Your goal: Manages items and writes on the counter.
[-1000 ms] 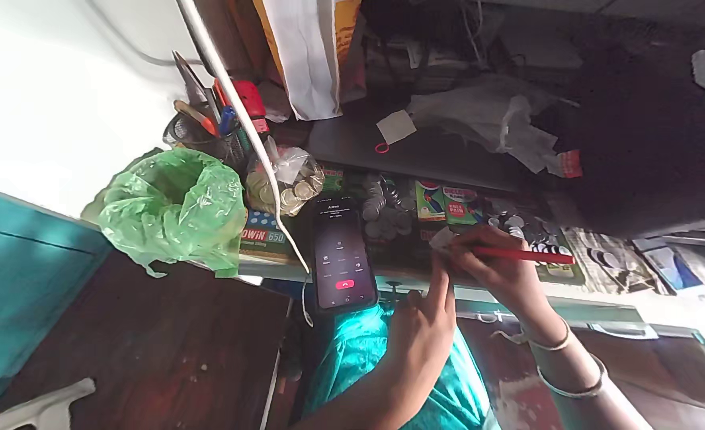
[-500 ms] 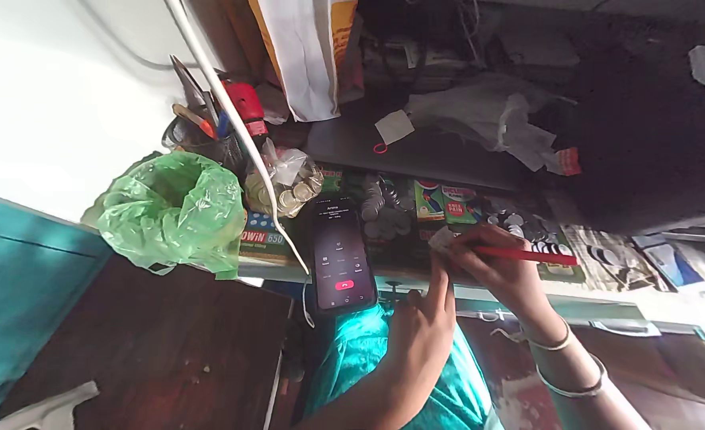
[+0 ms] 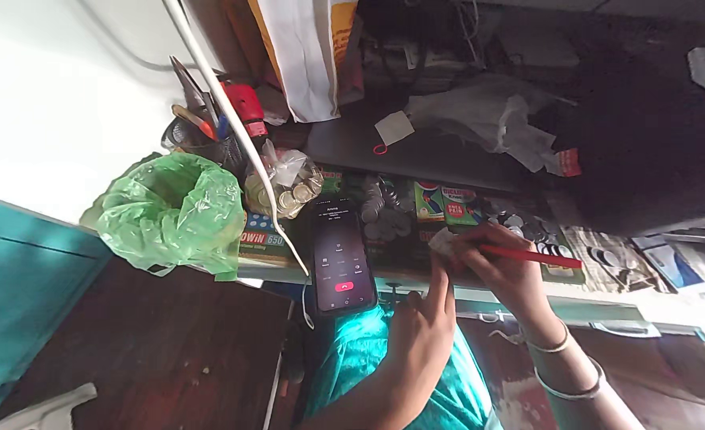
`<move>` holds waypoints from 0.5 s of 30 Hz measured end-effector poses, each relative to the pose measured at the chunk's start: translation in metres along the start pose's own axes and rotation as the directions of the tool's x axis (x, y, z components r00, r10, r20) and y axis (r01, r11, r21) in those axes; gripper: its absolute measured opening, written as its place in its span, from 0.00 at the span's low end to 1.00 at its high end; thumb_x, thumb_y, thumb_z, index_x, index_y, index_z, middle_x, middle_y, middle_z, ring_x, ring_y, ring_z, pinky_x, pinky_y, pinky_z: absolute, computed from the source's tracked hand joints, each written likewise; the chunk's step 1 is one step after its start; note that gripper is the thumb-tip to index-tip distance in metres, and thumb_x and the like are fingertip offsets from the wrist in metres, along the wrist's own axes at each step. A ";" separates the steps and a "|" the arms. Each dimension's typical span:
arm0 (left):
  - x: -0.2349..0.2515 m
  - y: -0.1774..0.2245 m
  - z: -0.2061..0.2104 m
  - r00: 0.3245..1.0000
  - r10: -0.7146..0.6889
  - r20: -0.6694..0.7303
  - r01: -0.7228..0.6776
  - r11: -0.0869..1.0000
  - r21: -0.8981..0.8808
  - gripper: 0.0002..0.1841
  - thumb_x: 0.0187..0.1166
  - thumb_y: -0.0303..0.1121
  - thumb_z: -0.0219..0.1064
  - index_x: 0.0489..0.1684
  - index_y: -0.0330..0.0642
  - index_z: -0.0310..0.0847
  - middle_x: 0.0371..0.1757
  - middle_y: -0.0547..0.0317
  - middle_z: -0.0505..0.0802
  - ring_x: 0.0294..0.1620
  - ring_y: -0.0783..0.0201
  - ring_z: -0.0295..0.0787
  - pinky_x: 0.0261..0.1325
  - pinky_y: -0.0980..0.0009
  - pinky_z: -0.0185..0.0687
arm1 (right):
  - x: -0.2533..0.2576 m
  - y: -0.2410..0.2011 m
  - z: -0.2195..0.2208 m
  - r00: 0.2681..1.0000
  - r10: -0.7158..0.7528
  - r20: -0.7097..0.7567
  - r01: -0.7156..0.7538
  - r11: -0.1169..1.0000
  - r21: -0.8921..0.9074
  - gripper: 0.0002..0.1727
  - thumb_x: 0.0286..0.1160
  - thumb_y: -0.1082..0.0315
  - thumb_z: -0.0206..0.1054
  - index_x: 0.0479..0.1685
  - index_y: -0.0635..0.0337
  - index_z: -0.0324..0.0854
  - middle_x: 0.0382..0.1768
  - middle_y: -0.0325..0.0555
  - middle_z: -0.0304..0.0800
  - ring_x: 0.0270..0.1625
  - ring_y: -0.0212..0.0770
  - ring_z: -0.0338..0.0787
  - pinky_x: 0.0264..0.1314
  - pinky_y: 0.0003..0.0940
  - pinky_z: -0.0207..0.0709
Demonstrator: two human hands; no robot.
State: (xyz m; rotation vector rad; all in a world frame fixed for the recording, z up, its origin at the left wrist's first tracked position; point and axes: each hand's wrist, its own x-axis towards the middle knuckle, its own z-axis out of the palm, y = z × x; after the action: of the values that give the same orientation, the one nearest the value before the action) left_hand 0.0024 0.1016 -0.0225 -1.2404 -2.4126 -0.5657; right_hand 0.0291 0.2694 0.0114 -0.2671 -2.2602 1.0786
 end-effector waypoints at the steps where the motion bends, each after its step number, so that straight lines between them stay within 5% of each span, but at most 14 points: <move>1: 0.000 0.000 0.000 1.000 -0.004 -0.004 0.004 1.000 -0.006 0.14 0.78 0.29 0.63 0.55 0.45 0.93 0.71 0.58 0.90 0.13 0.71 0.79 0.15 0.75 0.74 | 0.000 -0.001 0.000 1.000 0.003 -0.002 -0.003 1.000 -0.003 0.07 0.65 0.66 0.72 0.34 0.61 0.90 0.35 0.35 0.92 0.36 0.20 0.88 0.40 0.14 0.82; 15: 0.001 0.000 -0.002 1.000 0.005 0.019 -0.005 0.999 0.033 0.15 0.82 0.38 0.63 0.56 0.45 0.93 0.74 0.58 0.88 0.14 0.70 0.81 0.16 0.75 0.74 | 0.000 0.001 0.000 1.000 -0.007 0.004 0.007 0.999 -0.043 0.09 0.66 0.64 0.73 0.34 0.61 0.90 0.35 0.36 0.92 0.37 0.20 0.88 0.41 0.15 0.82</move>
State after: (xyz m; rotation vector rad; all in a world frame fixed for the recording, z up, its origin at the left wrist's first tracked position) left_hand 0.0022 0.1012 -0.0200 -1.2434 -2.4237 -0.5129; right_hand 0.0292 0.2699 0.0109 -0.2752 -2.2879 1.0287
